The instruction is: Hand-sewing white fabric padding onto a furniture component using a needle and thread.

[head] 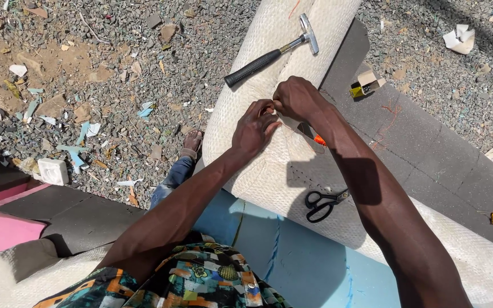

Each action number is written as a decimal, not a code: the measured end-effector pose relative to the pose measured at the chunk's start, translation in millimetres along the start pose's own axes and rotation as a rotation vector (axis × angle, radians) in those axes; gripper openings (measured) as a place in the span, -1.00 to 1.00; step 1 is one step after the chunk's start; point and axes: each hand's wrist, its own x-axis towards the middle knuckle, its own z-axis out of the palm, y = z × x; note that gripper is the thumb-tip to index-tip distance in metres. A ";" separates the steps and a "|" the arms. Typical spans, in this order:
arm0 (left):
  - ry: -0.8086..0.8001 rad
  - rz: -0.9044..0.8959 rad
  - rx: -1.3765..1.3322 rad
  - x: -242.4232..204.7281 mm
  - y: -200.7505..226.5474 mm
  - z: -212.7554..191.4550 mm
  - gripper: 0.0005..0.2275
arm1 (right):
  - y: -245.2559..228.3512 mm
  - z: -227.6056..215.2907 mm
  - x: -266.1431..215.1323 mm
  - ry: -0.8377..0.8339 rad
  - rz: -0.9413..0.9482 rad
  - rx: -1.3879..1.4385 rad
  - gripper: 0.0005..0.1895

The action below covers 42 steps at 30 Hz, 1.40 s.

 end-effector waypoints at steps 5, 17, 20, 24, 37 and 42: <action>0.013 -0.010 0.001 -0.1 -1.7 9.5 -0.84 | 12.2 14.2 24.3 -0.096 0.084 0.099 -0.72; -0.002 -0.038 0.009 2.2 7.9 -2.2 -0.85 | 20.1 25.7 44.3 -0.219 0.209 0.052 -0.77; -0.022 -0.054 0.012 -0.4 12.3 -7.0 -0.85 | 3.8 11.9 44.3 -0.271 0.225 0.007 -0.80; -0.048 -0.069 0.028 1.1 11.0 -4.7 -0.84 | -8.6 4.5 57.6 -0.320 0.299 -0.008 -0.79; -0.198 -0.109 0.029 -17.3 -22.7 25.8 -0.86 | -34.7 11.9 48.9 -0.513 0.401 -0.180 -0.84; -0.196 -0.039 -0.022 3.5 5.3 -22.3 -0.90 | -69.3 -31.5 -30.5 -0.183 0.636 0.164 -0.68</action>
